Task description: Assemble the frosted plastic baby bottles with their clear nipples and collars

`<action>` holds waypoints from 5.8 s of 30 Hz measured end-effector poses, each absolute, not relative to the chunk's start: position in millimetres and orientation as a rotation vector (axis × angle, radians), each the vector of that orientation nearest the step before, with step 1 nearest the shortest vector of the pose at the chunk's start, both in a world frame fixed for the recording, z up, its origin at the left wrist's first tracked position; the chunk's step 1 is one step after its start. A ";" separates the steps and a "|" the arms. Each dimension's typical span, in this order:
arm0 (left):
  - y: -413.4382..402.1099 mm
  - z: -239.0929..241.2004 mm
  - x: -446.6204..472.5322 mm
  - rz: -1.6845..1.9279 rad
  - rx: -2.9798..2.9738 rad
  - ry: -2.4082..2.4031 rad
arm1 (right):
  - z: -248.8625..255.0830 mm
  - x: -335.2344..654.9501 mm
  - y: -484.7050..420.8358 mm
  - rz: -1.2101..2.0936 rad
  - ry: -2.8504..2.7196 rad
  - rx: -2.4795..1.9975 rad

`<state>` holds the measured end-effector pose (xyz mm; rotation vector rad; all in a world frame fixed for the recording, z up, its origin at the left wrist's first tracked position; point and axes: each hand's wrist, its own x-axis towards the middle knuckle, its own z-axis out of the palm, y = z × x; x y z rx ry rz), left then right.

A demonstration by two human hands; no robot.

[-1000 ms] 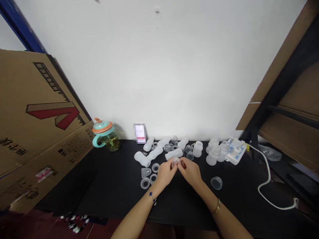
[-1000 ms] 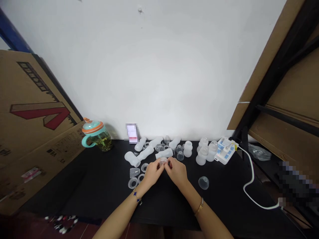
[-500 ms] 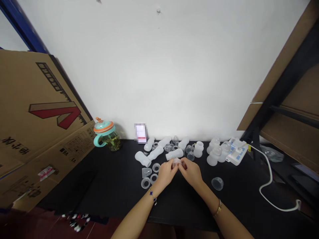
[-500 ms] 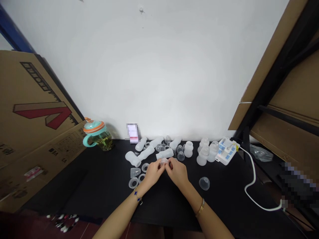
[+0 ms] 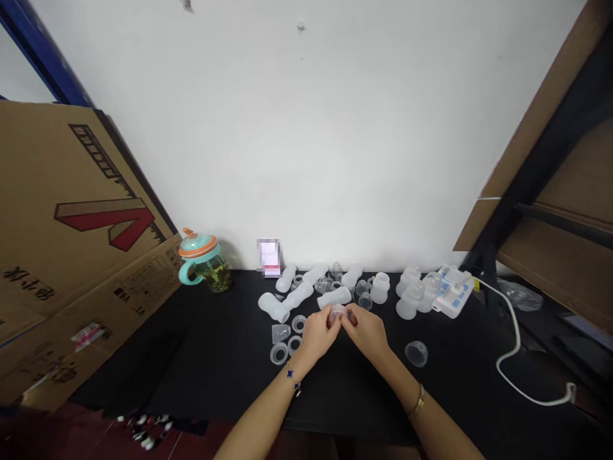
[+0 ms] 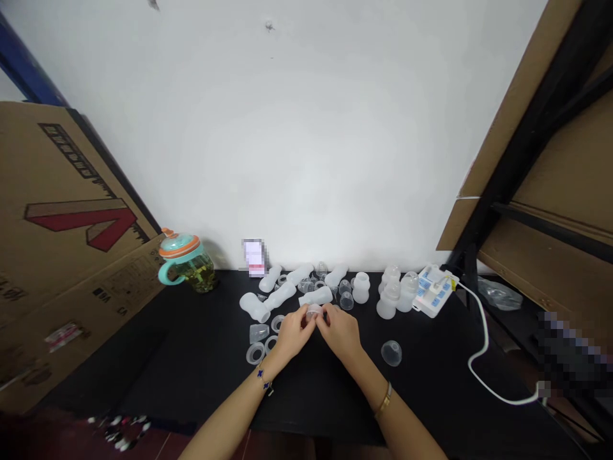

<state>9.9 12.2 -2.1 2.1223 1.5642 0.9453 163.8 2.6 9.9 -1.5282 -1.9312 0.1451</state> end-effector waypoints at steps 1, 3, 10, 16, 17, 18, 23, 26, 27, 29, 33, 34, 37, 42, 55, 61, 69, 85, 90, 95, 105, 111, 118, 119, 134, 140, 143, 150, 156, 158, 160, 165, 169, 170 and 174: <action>12.0 -2.0 9.9 0.951 2.121 1.563 | 10.4 163.8 2.3 0.148 -1.934 -1.530; 11.8 -1.9 9.7 0.961 2.121 1.555 | 11.4 163.7 1.7 0.153 -1.939 -1.533; 12.3 -1.9 8.9 0.980 2.095 1.520 | 10.4 163.5 1.8 0.184 -1.930 -1.541; 14.0 -3.8 7.9 1.027 2.027 1.450 | 7.1 164.1 3.5 0.230 -1.907 -1.529; 14.8 -4.6 7.6 1.038 2.013 1.438 | 7.2 163.9 3.8 0.242 -1.908 -1.526; 15.6 -5.2 7.3 1.049 2.000 1.428 | 7.4 163.6 4.1 0.254 -1.911 -1.525; 17.8 -5.0 6.9 1.082 1.951 1.407 | 8.4 162.1 3.7 0.300 -1.935 -1.508; 16.8 -2.8 7.8 1.081 1.957 1.409 | 7.4 162.5 3.3 0.306 -1.915 -1.503; 16.4 -2.2 8.2 1.078 1.965 1.413 | 6.9 162.7 3.4 0.305 -1.905 -1.509; 15.6 -1.6 9.0 1.068 1.977 1.428 | 6.3 163.0 3.9 0.296 -1.890 -1.529; 15.0 -1.6 9.6 1.054 1.974 1.461 | 6.1 162.6 4.9 0.268 -1.896 -1.550; 15.0 -1.6 9.5 1.054 1.972 1.461 | 6.1 162.4 5.0 0.264 -1.900 -1.548; 15.3 -1.8 8.8 1.059 1.960 1.429 | 6.2 162.4 4.7 0.258 -1.905 -1.533; 16.4 -3.7 8.2 1.078 1.932 1.366 | 8.4 163.2 3.1 0.284 -1.903 -1.491; 17.7 -4.3 7.9 1.082 1.881 1.335 | 9.0 163.4 2.8 0.290 -1.907 -1.471; 16.9 -3.0 8.1 1.095 1.933 1.323 | 8.4 163.9 3.7 0.245 -1.905 -1.499; 17.0 -4.8 7.6 1.077 1.940 1.360 | 9.4 163.2 3.0 0.222 -1.915 -1.485; 16.7 -5.6 6.6 1.077 1.927 1.360 | 9.0 163.5 2.3 0.269 -1.898 -1.466; 16.2 -2.9 6.3 1.082 1.946 1.332 | 9.9 163.8 1.9 0.280 -1.890 -1.456; 15.6 -1.7 6.9 1.052 1.937 1.334 | 9.5 163.0 3.5 0.253 -1.897 -1.465; 16.5 -5.4 6.4 1.042 1.944 1.357 | 6.2 163.2 4.3 0.243 -1.898 -1.470; 16.5 -3.2 6.1 1.058 1.932 1.342 | 6.4 163.0 3.6 0.247 -1.909 -1.465; 13.1 3.0 6.3 1.068 1.897 1.294 | 9.2 163.7 3.6 0.265 -1.911 -1.462; 13.3 2.6 6.3 1.066 1.896 1.295 | 9.4 163.9 3.6 0.269 -1.909 -1.459; 16.9 -3.2 7.5 1.117 1.915 1.272 | 6.6 164.1 4.9 0.259 -1.839 -1.458; 18.1 -6.4 8.5 1.035 1.916 1.253 | 3.8 165.4 6.1 0.316 -1.817 -1.424; 18.3 -7.3 9.1 1.062 1.918 1.258 | 1.8 166.1 7.0 0.257 -1.838 -1.374; 16.7 -3.8 10.7 1.160 1.862 1.283 | 1.7 166.0 6.1 0.059 -1.912 -1.343; 14.5 -0.9 9.5 1.273 1.762 1.228 | 2.0 165.4 5.6 -0.015 -1.923 -1.374; 14.7 -1.9 8.7 1.280 1.724 1.180 | 3.0 164.9 5.1 -0.007 -1.915 -1.384; 15.5 -3.7 8.3 1.267 1.676 1.122 | 4.3 164.4 4.6 0.026 -1.901 -1.382; 19.8 -7.7 8.9 1.252 1.491 0.995 | 7.7 163.3 3.5 0.136 -1.865 -1.365; 23.1 -8.2 8.9 1.220 1.395 0.956 | 9.2 163.0 2.9 0.182 -1.861 -1.360; 23.6 -8.2 8.9 1.215 1.383 0.959 | 9.2 162.9 2.8 0.191 -1.863 -1.359; 24.3 -7.6 8.7 1.197 1.373 0.968 | 8.3 162.9 3.0 0.222 -1.871 -1.342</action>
